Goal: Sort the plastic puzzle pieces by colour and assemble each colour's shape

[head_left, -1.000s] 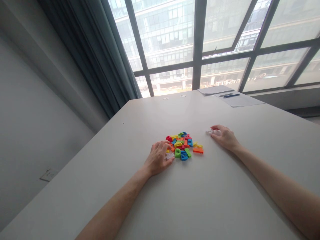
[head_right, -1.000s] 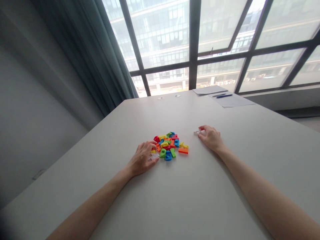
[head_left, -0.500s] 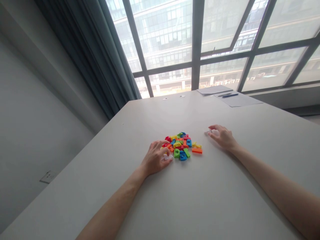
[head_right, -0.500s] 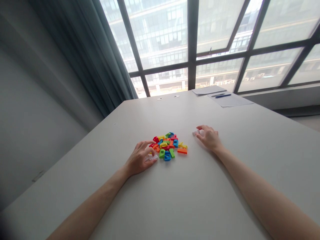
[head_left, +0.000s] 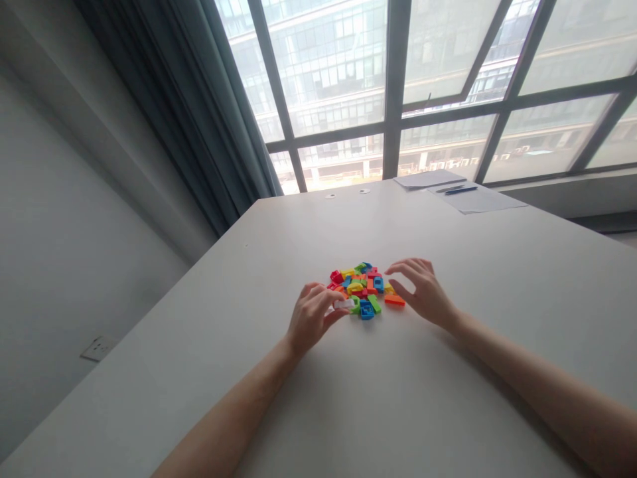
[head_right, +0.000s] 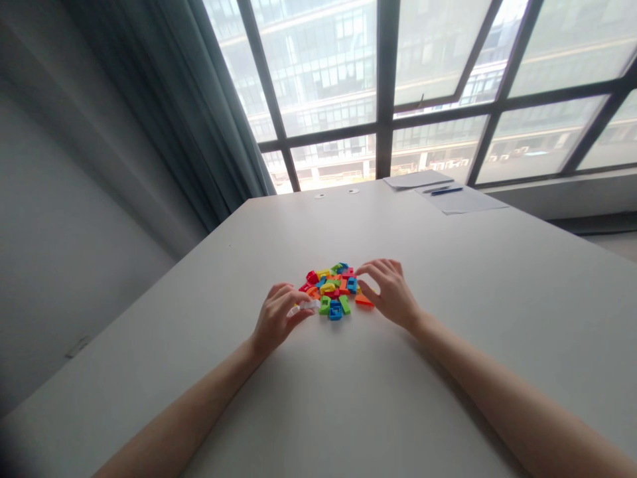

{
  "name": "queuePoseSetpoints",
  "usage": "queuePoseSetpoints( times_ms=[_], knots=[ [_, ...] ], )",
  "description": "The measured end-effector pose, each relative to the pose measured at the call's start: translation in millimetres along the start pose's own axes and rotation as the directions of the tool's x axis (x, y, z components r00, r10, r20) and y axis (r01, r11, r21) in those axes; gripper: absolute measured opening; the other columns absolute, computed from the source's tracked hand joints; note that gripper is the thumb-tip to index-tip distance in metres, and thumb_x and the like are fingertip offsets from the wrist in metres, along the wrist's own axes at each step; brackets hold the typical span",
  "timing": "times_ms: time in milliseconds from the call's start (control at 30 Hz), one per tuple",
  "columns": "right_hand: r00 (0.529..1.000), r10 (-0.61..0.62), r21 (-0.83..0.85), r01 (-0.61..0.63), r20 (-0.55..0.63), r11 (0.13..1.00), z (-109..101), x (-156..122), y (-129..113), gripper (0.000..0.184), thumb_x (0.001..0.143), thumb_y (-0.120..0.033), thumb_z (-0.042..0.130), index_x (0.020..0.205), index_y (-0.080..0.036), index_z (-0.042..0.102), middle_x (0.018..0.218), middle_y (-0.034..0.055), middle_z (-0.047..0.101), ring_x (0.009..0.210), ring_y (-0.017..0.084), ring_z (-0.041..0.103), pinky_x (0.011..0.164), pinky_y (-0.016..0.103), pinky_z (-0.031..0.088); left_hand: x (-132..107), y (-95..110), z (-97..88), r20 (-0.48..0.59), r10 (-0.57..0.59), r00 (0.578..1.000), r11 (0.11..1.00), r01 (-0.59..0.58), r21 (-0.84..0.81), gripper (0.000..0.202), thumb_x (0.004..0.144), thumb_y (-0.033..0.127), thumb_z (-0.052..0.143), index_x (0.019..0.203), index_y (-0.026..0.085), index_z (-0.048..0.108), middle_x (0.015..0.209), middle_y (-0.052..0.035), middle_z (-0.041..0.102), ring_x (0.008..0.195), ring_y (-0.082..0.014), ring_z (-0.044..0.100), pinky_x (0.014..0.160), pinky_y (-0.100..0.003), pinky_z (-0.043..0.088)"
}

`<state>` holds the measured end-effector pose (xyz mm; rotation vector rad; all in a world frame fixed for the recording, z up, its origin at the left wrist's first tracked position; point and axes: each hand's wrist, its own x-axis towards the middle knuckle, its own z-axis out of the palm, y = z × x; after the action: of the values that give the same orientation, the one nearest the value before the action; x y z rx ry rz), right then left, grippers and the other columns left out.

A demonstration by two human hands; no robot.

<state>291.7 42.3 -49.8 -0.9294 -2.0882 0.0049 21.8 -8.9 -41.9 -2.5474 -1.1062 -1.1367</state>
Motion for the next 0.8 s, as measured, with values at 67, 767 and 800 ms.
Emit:
queuePoseSetpoints(
  times_ms=[67, 767, 800],
  knots=[
    [0.993, -0.101, 0.053, 0.098, 0.058, 0.994, 3.6, 0.0, -21.0, 0.01, 0.093, -0.029, 0.051, 0.1, -0.025, 0.058, 0.099, 0.0045, 0.068, 0.096, 0.021, 0.06, 0.092, 0.04, 0.036, 1.0, 1.2, 0.1, -0.004, 0.028, 1.0, 1.0, -0.028, 0.003, 0.016, 0.092, 0.037, 0.057, 0.092, 0.021, 0.058, 0.085, -0.001, 0.071, 0.077, -0.0154, 0.062, 0.088, -0.034, 0.044],
    [0.944, -0.285, 0.156, 0.26, 0.167, 0.953, 8.5, -1.6, -44.6, 0.01, 0.093, -0.03, 0.054, 0.099, -0.024, 0.059, 0.094, 0.0028, 0.07, 0.092, 0.018, 0.061, 0.097, 0.04, 0.034, 0.1, 14.1, 4.4, 0.114, 0.099, 0.988, 0.994, -0.104, 0.035, 0.015, 0.093, 0.031, 0.056, 0.104, 0.023, 0.049, 0.087, -0.001, 0.068, 0.08, -0.0168, 0.064, 0.092, -0.039, 0.046],
    [0.943, -0.286, 0.155, 0.261, 0.169, 0.953, 8.4, -1.6, -43.8, 0.01, 0.092, -0.03, 0.054, 0.099, -0.024, 0.059, 0.094, 0.0027, 0.07, 0.093, 0.018, 0.061, 0.097, 0.04, 0.034, 0.5, 14.2, 4.1, 0.103, 0.109, 0.989, 0.993, -0.113, 0.035, 0.015, 0.093, 0.031, 0.056, 0.104, 0.023, 0.048, 0.087, -0.001, 0.068, 0.08, -0.0166, 0.064, 0.092, -0.038, 0.046]
  ],
)
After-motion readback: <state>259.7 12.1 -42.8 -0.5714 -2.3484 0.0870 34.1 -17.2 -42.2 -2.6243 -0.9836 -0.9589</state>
